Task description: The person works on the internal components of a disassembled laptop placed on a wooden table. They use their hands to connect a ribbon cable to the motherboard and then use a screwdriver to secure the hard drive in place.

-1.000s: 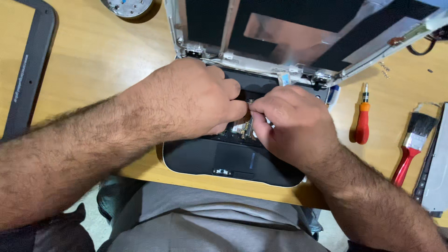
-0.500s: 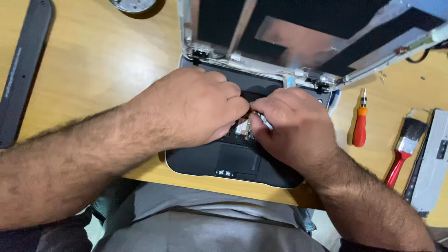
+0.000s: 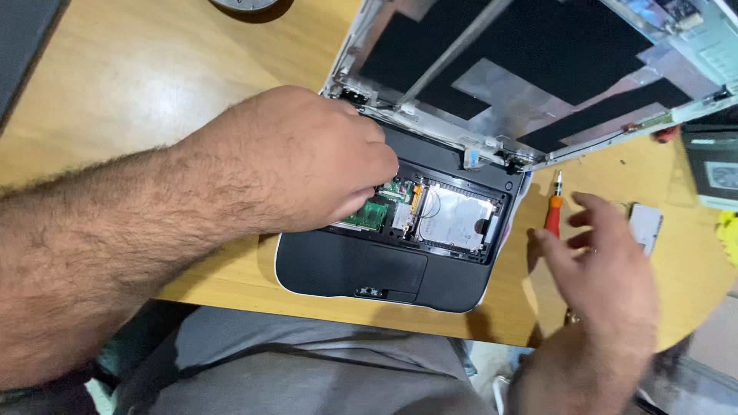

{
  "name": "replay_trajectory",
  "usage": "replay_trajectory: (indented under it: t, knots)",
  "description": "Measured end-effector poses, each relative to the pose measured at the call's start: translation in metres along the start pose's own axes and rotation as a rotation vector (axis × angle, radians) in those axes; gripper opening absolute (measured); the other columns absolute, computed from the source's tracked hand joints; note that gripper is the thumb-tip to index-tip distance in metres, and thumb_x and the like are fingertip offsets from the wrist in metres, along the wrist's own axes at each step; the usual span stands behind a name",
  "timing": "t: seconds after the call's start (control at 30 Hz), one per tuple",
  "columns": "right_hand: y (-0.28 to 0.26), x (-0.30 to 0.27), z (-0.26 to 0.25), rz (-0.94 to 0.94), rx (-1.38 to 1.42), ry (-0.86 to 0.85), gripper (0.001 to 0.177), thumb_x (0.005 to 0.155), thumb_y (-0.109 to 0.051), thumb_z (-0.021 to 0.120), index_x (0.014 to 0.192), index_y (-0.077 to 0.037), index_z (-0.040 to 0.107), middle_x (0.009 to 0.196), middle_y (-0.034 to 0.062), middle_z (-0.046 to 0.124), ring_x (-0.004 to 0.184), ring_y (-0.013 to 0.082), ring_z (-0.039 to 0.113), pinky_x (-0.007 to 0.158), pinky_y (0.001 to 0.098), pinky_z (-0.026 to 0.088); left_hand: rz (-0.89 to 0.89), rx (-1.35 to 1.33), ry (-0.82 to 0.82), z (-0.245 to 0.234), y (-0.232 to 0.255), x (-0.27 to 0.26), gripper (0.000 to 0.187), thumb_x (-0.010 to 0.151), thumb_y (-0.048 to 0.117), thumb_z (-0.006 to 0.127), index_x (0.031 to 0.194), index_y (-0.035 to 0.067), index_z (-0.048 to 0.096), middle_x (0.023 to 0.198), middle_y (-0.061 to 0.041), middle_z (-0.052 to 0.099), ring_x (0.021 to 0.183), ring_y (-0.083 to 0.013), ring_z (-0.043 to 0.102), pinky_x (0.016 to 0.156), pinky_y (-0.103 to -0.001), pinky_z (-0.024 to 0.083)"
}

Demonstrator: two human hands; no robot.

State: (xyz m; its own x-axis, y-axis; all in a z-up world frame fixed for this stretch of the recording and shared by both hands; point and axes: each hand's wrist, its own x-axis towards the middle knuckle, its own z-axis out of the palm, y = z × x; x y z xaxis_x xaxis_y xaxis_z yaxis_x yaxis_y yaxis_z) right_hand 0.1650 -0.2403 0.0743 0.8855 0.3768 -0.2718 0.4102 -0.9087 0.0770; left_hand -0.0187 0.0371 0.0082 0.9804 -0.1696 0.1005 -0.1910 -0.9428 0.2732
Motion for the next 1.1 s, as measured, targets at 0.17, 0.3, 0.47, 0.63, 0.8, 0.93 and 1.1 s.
replay_trajectory:
  t: [0.17,0.3,0.47,0.63,0.8,0.93,1.1]
  knots:
    - [0.007,0.008,0.038,0.023,0.2,0.079,0.048,0.097,-0.013,0.063,0.144,-0.013,0.053,0.104,0.0111,0.069,0.09,0.0279,0.067,0.086,0.0452,0.055,-0.038,-0.053,-0.233,-0.012,0.005,0.004,0.017,0.094,0.036,0.06,0.095,0.021,0.068,0.089,0.002,0.069,0.081,-0.0289,0.069,0.062,-0.051,0.06]
    - [0.048,-0.005,0.054,-0.133,0.26,0.374,0.036,0.097,-0.006,0.056,0.132,-0.009,0.065,0.121,0.0126,0.071,0.107,0.0287,0.067,0.094,0.0414,0.051,-0.094,-0.194,-0.399,-0.036,0.004,0.002,0.015,0.096,0.022,0.055,0.1,0.017,0.068,0.094,-0.001,0.071,0.087,-0.0252,0.069,0.074,-0.048,0.061]
    - [0.009,-0.055,0.054,-0.819,0.723,0.205,0.066,0.073,-0.042,0.08,0.119,-0.002,0.054,0.097,0.0093,0.056,0.079,0.0179,0.062,0.072,0.0283,0.053,0.02,-0.189,-0.042,-0.002,-0.002,-0.004,0.024,0.092,0.006,0.049,0.084,0.015,0.07,0.078,-0.004,0.072,0.071,-0.0326,0.07,0.057,-0.052,0.058]
    - [-0.042,-0.062,0.078,-1.009,0.37,0.308,0.025,0.083,-0.018,0.075,0.1,-0.003,0.067,0.091,0.0124,0.068,0.079,0.0256,0.066,0.073,0.0347,0.057,0.012,-0.14,-0.1,-0.002,0.0,-0.005,0.021,0.094,0.007,0.054,0.093,0.021,0.07,0.084,0.0,0.07,0.074,-0.0283,0.069,0.059,-0.049,0.057]
    - [-0.063,-0.056,0.084,-1.027,0.342,0.33,0.014,0.088,-0.009,0.062,0.099,-0.003,0.068,0.092,0.0128,0.072,0.077,0.0269,0.07,0.07,0.0354,0.059,0.043,-0.098,-0.054,0.001,0.0,-0.008,0.019,0.097,0.012,0.059,0.091,0.025,0.071,0.085,0.001,0.071,0.075,-0.0261,0.07,0.061,-0.045,0.058]
    - [-0.069,-0.057,0.085,-0.946,0.286,0.305,0.016,0.087,-0.007,0.064,0.102,-0.005,0.067,0.09,0.0134,0.069,0.075,0.0276,0.068,0.066,0.0354,0.054,0.044,-0.093,0.017,0.004,0.001,-0.008,0.022,0.093,0.011,0.06,0.082,0.025,0.071,0.081,0.0,0.07,0.074,-0.028,0.067,0.059,-0.046,0.055]
    - [-0.065,-0.055,0.091,-0.934,0.243,0.307,0.019,0.087,-0.005,0.065,0.106,-0.007,0.067,0.094,0.0132,0.069,0.077,0.0287,0.068,0.066,0.0362,0.053,0.037,-0.129,-0.018,0.004,0.001,-0.005,0.019,0.093,0.014,0.059,0.085,0.026,0.072,0.084,0.0,0.071,0.079,-0.0298,0.068,0.06,-0.048,0.056]
